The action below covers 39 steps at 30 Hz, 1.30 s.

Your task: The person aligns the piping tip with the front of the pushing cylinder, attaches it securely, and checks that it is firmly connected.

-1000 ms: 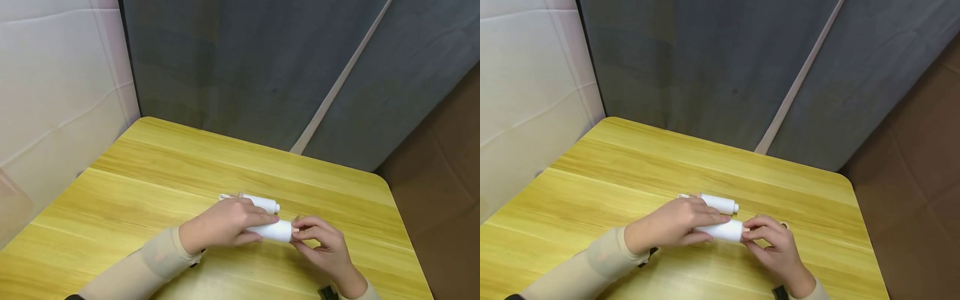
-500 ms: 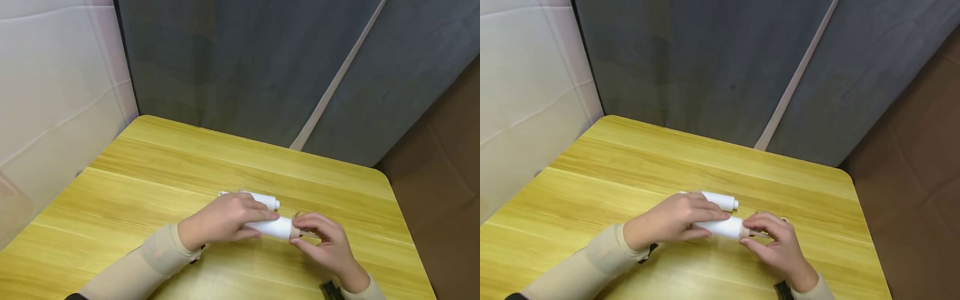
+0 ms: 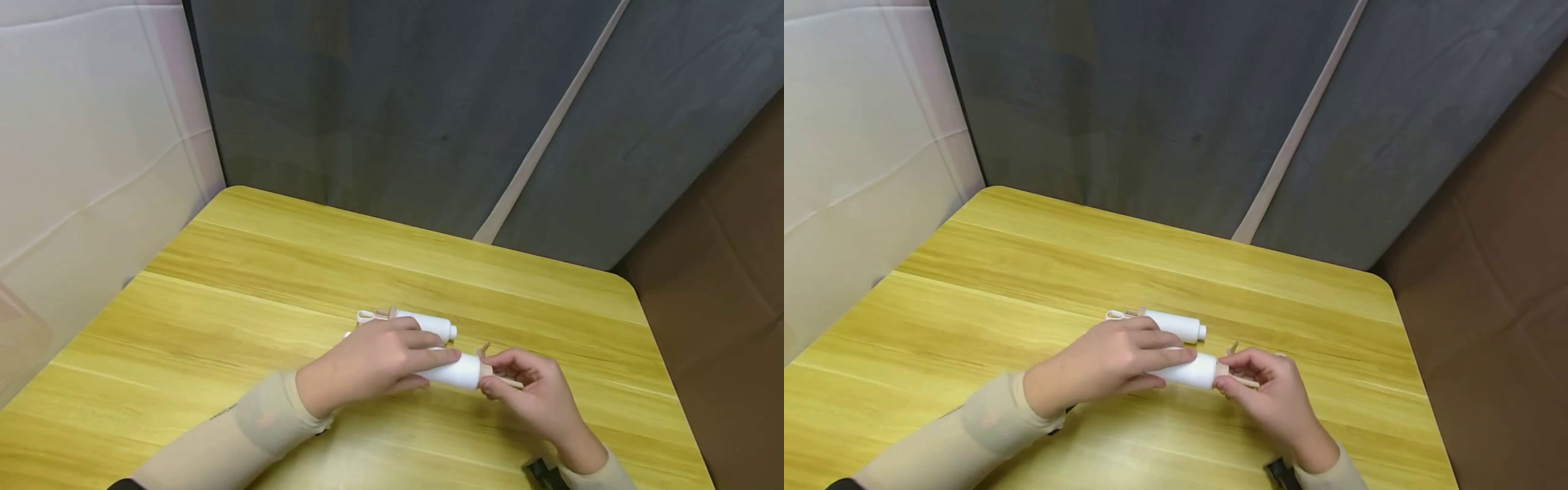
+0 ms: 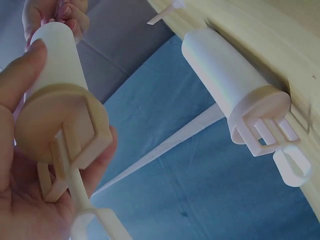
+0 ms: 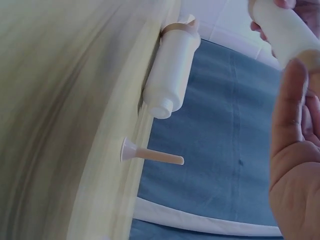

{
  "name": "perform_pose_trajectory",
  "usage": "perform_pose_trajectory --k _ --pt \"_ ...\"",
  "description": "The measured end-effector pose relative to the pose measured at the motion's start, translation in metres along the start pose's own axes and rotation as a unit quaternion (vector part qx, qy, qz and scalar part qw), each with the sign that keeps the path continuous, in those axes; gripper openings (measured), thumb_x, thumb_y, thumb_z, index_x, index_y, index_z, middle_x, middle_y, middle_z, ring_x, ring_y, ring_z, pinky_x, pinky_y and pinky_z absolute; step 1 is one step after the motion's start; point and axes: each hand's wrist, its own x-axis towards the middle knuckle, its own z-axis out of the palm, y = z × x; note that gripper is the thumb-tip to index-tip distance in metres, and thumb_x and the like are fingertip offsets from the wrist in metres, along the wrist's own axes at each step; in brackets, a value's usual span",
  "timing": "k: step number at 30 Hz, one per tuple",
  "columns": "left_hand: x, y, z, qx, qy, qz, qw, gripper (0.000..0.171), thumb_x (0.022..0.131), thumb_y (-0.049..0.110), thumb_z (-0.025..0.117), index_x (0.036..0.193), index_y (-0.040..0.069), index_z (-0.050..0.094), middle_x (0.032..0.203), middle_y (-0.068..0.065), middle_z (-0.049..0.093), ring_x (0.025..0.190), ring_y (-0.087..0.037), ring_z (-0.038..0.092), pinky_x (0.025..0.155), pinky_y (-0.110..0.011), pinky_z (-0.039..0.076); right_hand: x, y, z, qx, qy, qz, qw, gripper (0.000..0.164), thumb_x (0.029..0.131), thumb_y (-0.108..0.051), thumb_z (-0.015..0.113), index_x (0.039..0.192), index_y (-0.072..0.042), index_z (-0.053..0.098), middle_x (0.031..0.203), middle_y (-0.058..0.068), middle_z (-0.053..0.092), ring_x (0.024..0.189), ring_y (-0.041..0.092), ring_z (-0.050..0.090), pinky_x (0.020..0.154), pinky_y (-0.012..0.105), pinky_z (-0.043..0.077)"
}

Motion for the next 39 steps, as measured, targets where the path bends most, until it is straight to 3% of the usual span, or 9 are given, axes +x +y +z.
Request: perform_pose_trajectory --k 10,16,20,22,26,28,32,36,39 --pt "0.001 0.006 0.007 0.086 0.063 0.032 0.9938 0.048 0.086 0.017 0.086 0.132 0.024 0.075 0.116 0.007 0.075 0.09 -0.016 0.065 0.061 -0.031 0.053 0.0 -0.003 -0.006 0.084 -0.008 0.059 0.995 0.019 0.093 0.02 0.066 0.108 0.009 0.073 0.092 0.009 0.077 0.073 0.015 0.073 0.06 0.031 0.061" --pt "0.001 0.004 0.005 0.056 0.034 0.021 0.9976 0.048 0.087 0.023 0.09 0.133 0.024 0.075 0.123 0.004 0.075 0.097 -0.019 0.067 0.077 -0.031 0.058 -0.001 -0.004 -0.005 0.086 -0.001 0.056 0.995 0.021 0.09 0.021 0.071 0.107 0.009 0.073 0.101 0.008 0.079 0.082 0.015 0.078 0.065 0.032 0.064" --pt "0.0 0.002 0.003 0.032 0.017 0.016 0.9992 0.049 0.086 0.027 0.092 0.132 0.024 0.076 0.125 0.002 0.076 0.099 -0.022 0.069 0.086 -0.035 0.059 -0.001 0.0 -0.002 0.068 0.002 0.003 0.998 0.03 0.083 0.025 0.075 0.107 0.007 0.075 0.108 0.009 0.079 0.092 0.016 0.078 0.071 0.034 0.064" --pt "-0.001 0.0 0.002 0.02 0.005 0.019 0.9996 0.05 0.086 0.03 0.092 0.133 0.023 0.076 0.126 0.0 0.076 0.1 -0.022 0.071 0.088 -0.036 0.059 -0.001 0.005 -0.001 0.048 0.001 -0.054 0.997 0.034 0.079 0.025 0.079 0.108 0.007 0.076 0.11 0.013 0.078 0.098 0.018 0.077 0.076 0.034 0.063" --pt "-0.002 -0.003 0.002 -0.019 -0.01 0.016 0.9996 0.053 0.086 0.031 0.092 0.134 0.018 0.076 0.127 -0.004 0.076 0.099 -0.023 0.074 0.088 -0.036 0.06 0.002 0.015 0.002 0.018 0.007 -0.169 0.985 0.034 0.077 0.016 0.088 0.108 0.007 0.078 0.111 0.021 0.075 0.108 0.023 0.074 0.085 0.033 0.062" --pt "-0.002 -0.004 0.001 -0.032 -0.01 0.012 0.9994 0.054 0.086 0.03 0.092 0.135 0.018 0.075 0.127 -0.004 0.076 0.099 -0.023 0.073 0.089 -0.036 0.06 0.003 0.017 0.002 0.007 0.017 -0.191 0.981 0.035 0.077 0.011 0.091 0.109 0.008 0.077 0.111 0.022 0.075 0.108 0.023 0.074 0.087 0.032 0.061" --pt "-0.002 -0.006 0.002 -0.018 -0.001 0.01 0.9998 0.053 0.085 0.028 0.093 0.135 0.02 0.075 0.125 0.0 0.077 0.099 -0.023 0.072 0.088 -0.037 0.059 0.002 0.011 0.003 -0.016 0.015 -0.126 0.992 0.051 0.076 0.014 0.09 0.123 0.009 0.07 0.119 0.019 0.072 0.11 0.019 0.071 0.085 0.033 0.062" --pt "-0.002 -0.009 0.003 0.002 0.004 0.009 1.0 0.052 0.084 0.027 0.093 0.133 0.021 0.076 0.122 0.001 0.077 0.097 -0.021 0.07 0.086 -0.035 0.059 0.001 0.004 0.004 -0.059 -0.005 -0.024 0.998 0.051 0.088 0.016 0.077 0.135 0.003 0.065 0.122 0.012 0.073 0.107 0.016 0.073 0.079 0.036 0.064" --pt "-0.003 -0.009 0.004 0.002 0.005 0.009 0.9999 0.052 0.084 0.027 0.094 0.133 0.021 0.076 0.121 0.002 0.077 0.095 -0.021 0.07 0.084 -0.034 0.059 0.003 0.004 0.006 -0.084 -0.015 -0.027 0.996 0.043 0.094 0.016 0.07 0.134 0.0 0.066 0.118 0.013 0.076 0.103 0.017 0.076 0.078 0.036 0.064"
